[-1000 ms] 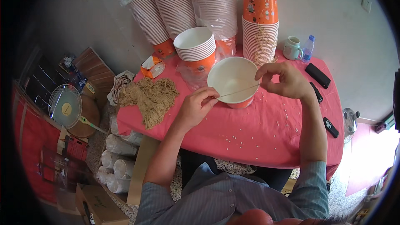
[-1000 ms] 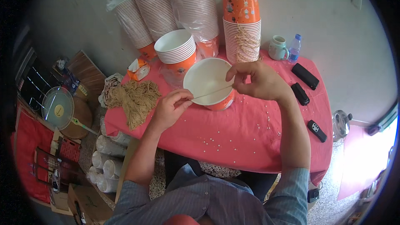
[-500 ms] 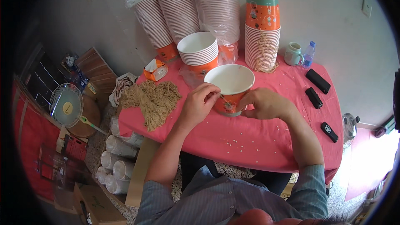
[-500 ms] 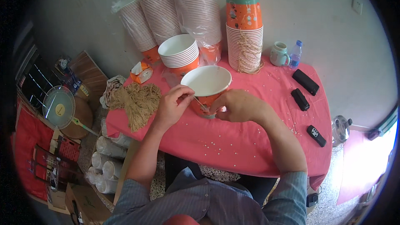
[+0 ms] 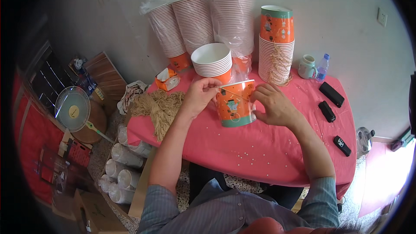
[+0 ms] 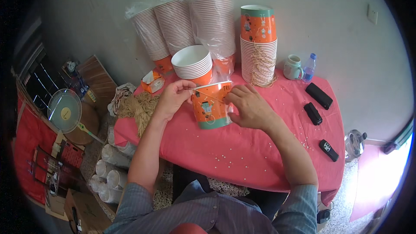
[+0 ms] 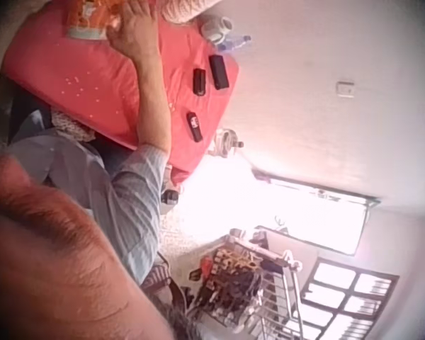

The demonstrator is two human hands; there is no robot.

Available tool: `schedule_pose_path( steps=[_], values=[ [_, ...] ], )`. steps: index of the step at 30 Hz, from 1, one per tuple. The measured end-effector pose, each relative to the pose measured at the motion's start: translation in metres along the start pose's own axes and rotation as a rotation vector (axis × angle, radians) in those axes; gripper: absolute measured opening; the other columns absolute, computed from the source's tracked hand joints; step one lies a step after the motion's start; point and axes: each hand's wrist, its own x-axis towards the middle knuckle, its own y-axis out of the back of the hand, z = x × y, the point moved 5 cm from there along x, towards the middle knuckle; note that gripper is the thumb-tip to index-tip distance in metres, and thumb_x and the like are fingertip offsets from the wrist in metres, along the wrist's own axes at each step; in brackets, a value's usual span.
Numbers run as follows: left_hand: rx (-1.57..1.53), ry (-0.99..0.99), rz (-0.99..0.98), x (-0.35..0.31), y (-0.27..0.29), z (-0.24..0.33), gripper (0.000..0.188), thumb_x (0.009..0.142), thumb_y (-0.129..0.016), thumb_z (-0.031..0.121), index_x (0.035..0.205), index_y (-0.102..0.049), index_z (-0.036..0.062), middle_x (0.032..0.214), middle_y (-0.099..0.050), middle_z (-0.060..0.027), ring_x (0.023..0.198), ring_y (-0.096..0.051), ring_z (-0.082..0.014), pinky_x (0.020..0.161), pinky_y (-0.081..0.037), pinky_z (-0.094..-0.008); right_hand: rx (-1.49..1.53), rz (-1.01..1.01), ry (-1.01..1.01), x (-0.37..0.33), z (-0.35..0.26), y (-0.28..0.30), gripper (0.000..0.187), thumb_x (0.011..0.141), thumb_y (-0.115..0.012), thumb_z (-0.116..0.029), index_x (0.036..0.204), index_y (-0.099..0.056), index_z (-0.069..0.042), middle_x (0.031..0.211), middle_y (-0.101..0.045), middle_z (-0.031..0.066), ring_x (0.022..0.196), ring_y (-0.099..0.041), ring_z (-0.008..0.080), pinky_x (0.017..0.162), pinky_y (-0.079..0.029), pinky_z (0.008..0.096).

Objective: Threading a piece of string through pre-punched holes in a decorative paper bucket to create a handle.

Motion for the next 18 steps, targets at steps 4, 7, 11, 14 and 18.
schedule_pose_path(
  steps=[4, 7, 11, 14, 18],
  values=[
    [-0.032, 0.005, -0.056, 0.005, 0.005, -0.01, 0.028, 0.106, -0.063, -0.001, 0.132, -0.068, -0.007, 0.109, -0.073, -0.0066, 0.086, -0.069, -0.0091, 0.076, -0.058, -0.0242, -0.065, 0.047, 0.01, -0.007, 0.044, -0.024, 0.035, 0.083, -0.079, -0.013, 0.116, -0.068, -0.007, 0.114, -0.071, 0.0107, 0.124, -0.065, 0.0314, 0.105, -0.052, 0.0489],
    [-0.052, 0.006, -0.05, 0.002, 0.005, -0.01, 0.029, 0.105, -0.061, 0.0, 0.133, -0.068, -0.0059, 0.108, -0.073, -0.0066, 0.086, -0.068, -0.0117, 0.081, -0.057, -0.0261, 0.049, -0.028, -0.101, -0.009, 0.058, -0.036, 0.035, 0.083, -0.077, -0.011, 0.116, -0.067, -0.007, 0.115, -0.073, 0.011, 0.123, -0.067, 0.0322, 0.103, -0.055, 0.0481],
    [-0.081, 0.015, -0.061, 0.003, 0.007, -0.012, 0.03, 0.105, -0.061, 0.0, 0.134, -0.068, -0.006, 0.105, -0.072, -0.006, 0.085, -0.069, -0.0119, 0.082, -0.059, -0.0272, 0.181, -0.114, -0.163, -0.013, 0.063, -0.039, 0.048, 0.08, -0.082, -0.009, 0.123, -0.063, -0.004, 0.124, -0.073, 0.0128, 0.124, -0.068, 0.0355, 0.105, -0.056, 0.0459],
    [-0.074, 0.043, -0.022, 0.004, 0.011, -0.02, 0.03, 0.105, -0.061, 0.001, 0.134, -0.067, -0.0057, 0.102, -0.071, -0.0048, 0.083, -0.068, -0.0114, 0.082, -0.061, -0.0295, 0.199, -0.138, -0.147, -0.015, 0.065, -0.044, 0.058, 0.079, -0.086, -0.013, 0.131, -0.061, -0.004, 0.13, -0.072, 0.0133, 0.127, -0.067, 0.0348, 0.109, -0.055, 0.045],
    [-0.099, 0.045, 0.006, 0.007, 0.022, -0.033, 0.028, 0.107, -0.062, 0.006, 0.133, -0.067, -0.0035, 0.1, -0.069, -0.0034, 0.08, -0.066, -0.0108, 0.08, -0.063, -0.0326, 0.249, -0.177, -0.214, -0.015, 0.062, -0.044, 0.065, 0.078, -0.09, -0.016, 0.133, -0.059, -0.004, 0.137, -0.07, 0.0139, 0.131, -0.066, 0.0351, 0.111, -0.055, 0.0455]
  ],
)
